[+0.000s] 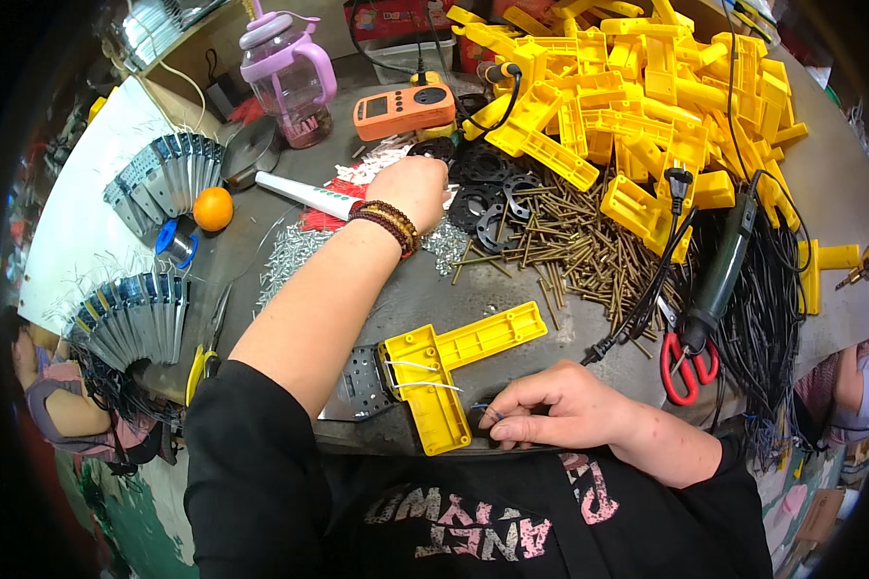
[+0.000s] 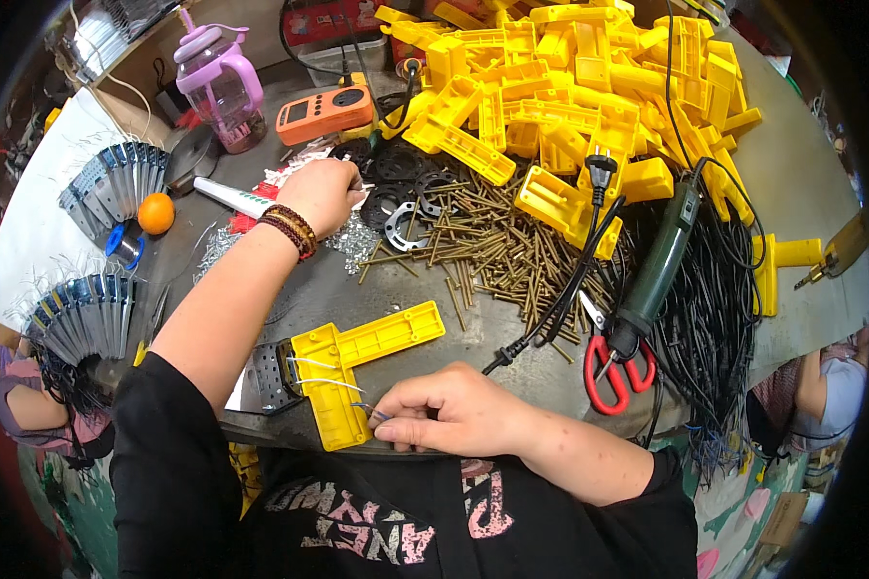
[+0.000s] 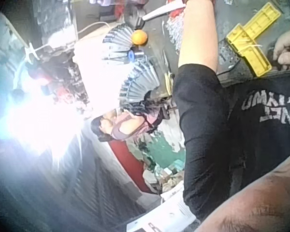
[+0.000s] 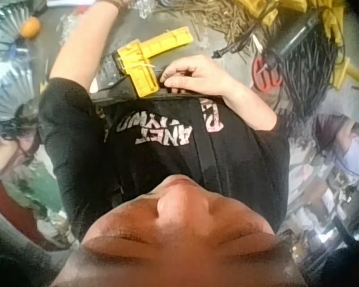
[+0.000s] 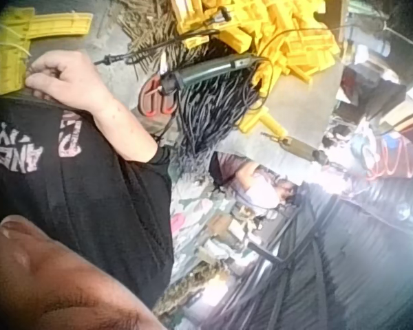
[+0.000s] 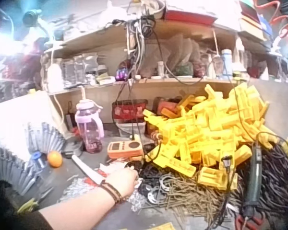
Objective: The person is assembling a yellow plastic housing for a hardware tool, involving wiring, soldering, and screw installation.
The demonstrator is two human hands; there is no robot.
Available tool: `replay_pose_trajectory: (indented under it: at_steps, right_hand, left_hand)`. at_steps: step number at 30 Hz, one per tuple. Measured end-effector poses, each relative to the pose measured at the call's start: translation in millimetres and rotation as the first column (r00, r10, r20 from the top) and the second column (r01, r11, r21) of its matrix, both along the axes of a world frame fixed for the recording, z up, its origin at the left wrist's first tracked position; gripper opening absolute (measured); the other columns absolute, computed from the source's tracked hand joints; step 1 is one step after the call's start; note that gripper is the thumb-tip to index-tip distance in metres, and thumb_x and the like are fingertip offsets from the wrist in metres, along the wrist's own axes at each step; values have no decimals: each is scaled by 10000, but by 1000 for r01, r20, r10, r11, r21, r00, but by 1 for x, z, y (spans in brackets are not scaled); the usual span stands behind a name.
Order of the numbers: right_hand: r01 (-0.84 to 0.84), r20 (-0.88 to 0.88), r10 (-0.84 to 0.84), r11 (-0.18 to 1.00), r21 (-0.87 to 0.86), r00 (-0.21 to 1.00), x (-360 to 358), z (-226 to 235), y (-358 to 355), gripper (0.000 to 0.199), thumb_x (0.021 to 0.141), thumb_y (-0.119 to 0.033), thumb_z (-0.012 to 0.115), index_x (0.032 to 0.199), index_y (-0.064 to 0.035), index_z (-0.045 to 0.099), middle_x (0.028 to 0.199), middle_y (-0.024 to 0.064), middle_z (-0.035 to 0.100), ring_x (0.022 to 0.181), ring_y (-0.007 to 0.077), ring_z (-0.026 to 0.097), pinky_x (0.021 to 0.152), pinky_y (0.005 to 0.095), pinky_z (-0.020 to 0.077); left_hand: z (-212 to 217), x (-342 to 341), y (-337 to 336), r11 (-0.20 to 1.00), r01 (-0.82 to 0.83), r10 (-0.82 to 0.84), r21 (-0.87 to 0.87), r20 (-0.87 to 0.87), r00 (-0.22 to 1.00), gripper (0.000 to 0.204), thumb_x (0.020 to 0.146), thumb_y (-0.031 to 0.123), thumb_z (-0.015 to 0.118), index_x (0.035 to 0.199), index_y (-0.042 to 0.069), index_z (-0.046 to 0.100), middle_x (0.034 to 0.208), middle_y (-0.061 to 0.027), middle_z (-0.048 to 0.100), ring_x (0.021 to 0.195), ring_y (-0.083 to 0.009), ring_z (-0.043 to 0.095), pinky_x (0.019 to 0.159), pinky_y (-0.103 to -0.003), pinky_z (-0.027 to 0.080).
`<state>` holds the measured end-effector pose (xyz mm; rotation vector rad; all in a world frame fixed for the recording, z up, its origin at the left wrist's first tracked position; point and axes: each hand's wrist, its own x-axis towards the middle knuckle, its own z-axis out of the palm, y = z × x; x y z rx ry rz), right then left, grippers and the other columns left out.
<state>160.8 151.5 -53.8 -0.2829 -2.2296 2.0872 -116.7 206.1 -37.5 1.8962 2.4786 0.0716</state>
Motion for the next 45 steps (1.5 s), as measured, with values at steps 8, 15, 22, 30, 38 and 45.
replay_pose_trajectory:
  at_steps: [8,15,22,30,38,45]
  right_hand:
    - [-15,-7,14,1000,-13,1000,1,1,0,216,921,-200,665,1039,-20,684,712,56,702,641,82,659,600,232,506]
    - [8,64,2,988,-154,998,-1,5,-7,214,913,-146,673,1087,-20,683,799,87,716,663,99,666,630,230,531]
    - [178,-130,-151,956,235,980,2,38,-14,225,905,-84,667,1116,-14,700,769,79,683,661,133,660,591,235,510]
    - [273,-296,-159,875,401,942,-15,50,-32,160,850,-67,707,1003,-23,726,772,98,695,661,200,677,593,287,518]
    - [355,-413,-162,820,449,896,-17,48,-45,95,823,-68,724,905,-20,714,758,86,695,629,216,669,558,296,509]
    - [390,-449,-136,747,539,883,-16,45,-47,72,801,-81,724,837,-36,682,704,79,658,584,235,642,529,318,491]
  left_hand:
    - [-9,-20,-10,938,175,-172,299,-38,984,121,883,173,610,931,62,599,895,-153,649,914,-347,625,779,-464,490]
    - [2,-34,-56,797,209,-259,567,8,966,118,871,103,604,984,72,621,879,-155,650,887,-341,626,768,-440,497]
    - [19,58,-187,946,-271,-176,178,984,33,138,942,40,571,1072,6,541,877,-28,586,701,-92,591,641,-233,513]
    - [20,86,-232,944,-323,-233,74,840,-489,155,897,-24,637,1047,-44,604,972,-97,624,864,-176,654,820,-305,564]
    - [6,96,-240,955,-284,-237,90,808,-539,180,909,-12,641,1075,-65,597,1040,-128,665,920,-165,666,852,-284,553]
    - [7,112,-244,920,-297,-302,255,945,-122,143,941,16,608,1066,-48,582,970,-77,645,840,-116,641,754,-252,556]
